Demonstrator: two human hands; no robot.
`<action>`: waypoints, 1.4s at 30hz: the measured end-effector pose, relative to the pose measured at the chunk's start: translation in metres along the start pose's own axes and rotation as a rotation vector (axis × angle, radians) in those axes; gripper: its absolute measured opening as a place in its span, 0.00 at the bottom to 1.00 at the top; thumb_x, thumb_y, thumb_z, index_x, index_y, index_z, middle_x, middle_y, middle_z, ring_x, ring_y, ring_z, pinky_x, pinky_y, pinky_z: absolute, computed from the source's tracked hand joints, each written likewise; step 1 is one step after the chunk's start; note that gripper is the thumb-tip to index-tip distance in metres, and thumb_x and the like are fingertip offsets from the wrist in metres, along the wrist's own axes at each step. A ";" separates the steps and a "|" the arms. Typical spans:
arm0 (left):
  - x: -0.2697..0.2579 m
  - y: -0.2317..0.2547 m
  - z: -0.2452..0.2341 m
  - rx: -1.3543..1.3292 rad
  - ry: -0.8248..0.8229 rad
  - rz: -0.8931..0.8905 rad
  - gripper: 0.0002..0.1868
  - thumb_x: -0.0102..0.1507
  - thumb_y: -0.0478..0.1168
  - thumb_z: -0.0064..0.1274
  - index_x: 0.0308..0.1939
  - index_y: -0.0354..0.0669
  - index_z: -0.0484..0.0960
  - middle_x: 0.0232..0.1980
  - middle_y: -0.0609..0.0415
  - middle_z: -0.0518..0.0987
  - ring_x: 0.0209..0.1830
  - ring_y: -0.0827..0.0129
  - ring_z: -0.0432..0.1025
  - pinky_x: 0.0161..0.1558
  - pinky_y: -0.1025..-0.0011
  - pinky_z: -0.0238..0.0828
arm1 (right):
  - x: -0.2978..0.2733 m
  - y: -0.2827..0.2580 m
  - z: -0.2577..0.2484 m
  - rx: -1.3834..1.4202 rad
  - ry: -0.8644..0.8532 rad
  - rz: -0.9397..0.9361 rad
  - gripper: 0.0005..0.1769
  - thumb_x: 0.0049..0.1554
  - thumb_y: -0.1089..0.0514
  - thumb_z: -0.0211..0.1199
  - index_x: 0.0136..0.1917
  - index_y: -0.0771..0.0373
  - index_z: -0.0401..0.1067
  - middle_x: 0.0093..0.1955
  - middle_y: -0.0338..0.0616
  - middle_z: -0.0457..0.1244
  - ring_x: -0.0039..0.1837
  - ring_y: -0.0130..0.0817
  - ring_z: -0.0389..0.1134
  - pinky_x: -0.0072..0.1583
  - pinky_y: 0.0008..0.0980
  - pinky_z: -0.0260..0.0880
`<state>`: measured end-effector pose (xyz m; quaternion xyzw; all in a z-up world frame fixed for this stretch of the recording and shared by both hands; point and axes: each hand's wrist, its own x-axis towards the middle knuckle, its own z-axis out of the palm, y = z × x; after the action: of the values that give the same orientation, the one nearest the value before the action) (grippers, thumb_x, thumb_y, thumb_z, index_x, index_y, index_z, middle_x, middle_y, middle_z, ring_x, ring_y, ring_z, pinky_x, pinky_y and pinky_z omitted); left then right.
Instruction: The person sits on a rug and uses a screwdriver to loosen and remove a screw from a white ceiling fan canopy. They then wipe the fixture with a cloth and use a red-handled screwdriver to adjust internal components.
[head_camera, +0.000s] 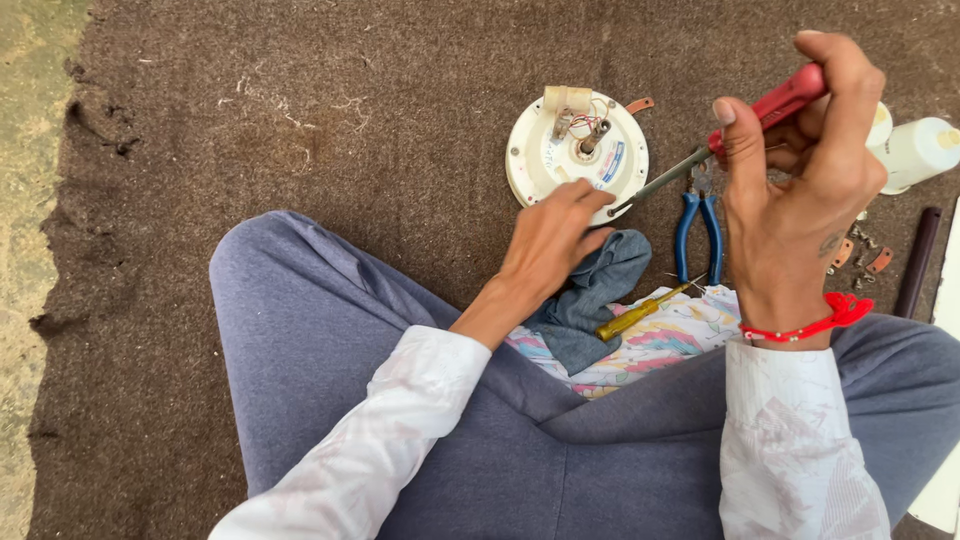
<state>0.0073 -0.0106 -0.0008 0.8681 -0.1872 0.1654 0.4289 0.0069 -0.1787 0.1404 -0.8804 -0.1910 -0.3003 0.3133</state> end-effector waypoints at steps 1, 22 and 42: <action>0.003 0.000 0.004 0.008 -0.020 0.003 0.19 0.57 0.38 0.62 0.51 0.41 0.81 0.48 0.49 0.78 0.50 0.53 0.75 0.46 0.59 0.74 | 0.001 -0.001 0.001 -0.010 0.008 0.007 0.24 0.70 0.67 0.69 0.72 0.67 0.61 0.40 0.44 0.62 0.40 0.28 0.64 0.42 0.24 0.61; 0.010 -0.019 0.037 0.021 -0.069 0.052 0.07 0.61 0.36 0.59 0.42 0.38 0.83 0.44 0.48 0.76 0.50 0.55 0.74 0.51 0.60 0.73 | -0.015 0.016 0.034 0.794 0.273 0.113 0.18 0.76 0.49 0.49 0.54 0.67 0.54 0.39 0.54 0.58 0.34 0.38 0.61 0.43 0.41 0.76; 0.005 -0.038 0.039 -0.118 -0.048 0.103 0.18 0.63 0.37 0.59 0.57 0.42 0.81 0.46 0.54 0.76 0.49 0.61 0.75 0.48 0.63 0.74 | -0.025 0.064 0.061 0.811 0.461 0.355 0.27 0.73 0.41 0.44 0.39 0.60 0.46 0.30 0.35 0.40 0.32 0.25 0.35 0.35 0.28 0.34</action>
<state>0.0346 -0.0213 -0.0466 0.8342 -0.2515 0.1552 0.4657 0.0467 -0.1888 0.0578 -0.6173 -0.0651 -0.3308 0.7108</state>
